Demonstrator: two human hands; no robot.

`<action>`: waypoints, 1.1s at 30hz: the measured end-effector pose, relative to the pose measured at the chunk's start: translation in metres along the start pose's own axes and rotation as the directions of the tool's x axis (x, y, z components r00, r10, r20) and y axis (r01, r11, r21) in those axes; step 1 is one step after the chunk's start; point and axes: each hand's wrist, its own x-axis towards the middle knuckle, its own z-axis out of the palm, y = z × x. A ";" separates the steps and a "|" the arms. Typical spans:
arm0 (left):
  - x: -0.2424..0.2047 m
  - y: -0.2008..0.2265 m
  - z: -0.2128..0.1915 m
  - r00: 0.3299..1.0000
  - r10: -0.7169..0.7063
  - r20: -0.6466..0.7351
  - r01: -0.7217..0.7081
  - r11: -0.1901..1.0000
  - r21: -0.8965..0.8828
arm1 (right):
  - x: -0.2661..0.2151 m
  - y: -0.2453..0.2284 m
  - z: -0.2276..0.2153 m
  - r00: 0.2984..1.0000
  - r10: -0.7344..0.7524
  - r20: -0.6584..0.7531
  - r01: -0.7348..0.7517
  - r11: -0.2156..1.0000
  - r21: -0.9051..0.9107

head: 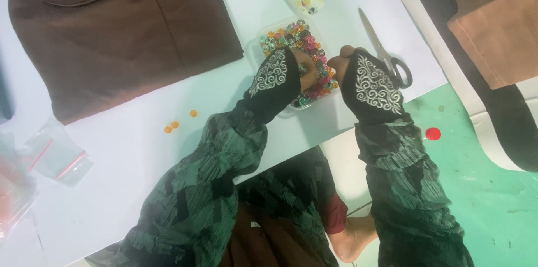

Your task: Sorting colored buttons from a large container into small plastic bags at a workstation.

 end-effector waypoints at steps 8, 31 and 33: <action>0.001 0.020 0.017 0.873 -0.348 -0.342 0.412 0.901 0.134 | -0.007 0.014 0.175 0.994 -0.047 -0.100 -0.073 -0.956 -0.283; -0.231 -0.033 -0.070 0.723 -0.225 -0.653 0.562 0.741 0.368 | -0.025 0.121 0.255 0.905 0.033 0.424 0.421 -0.225 -0.879; -0.237 -0.038 -0.070 0.724 -0.246 -0.644 0.571 0.738 0.361 | -0.022 0.153 0.271 0.910 0.110 0.399 0.413 -0.171 -0.894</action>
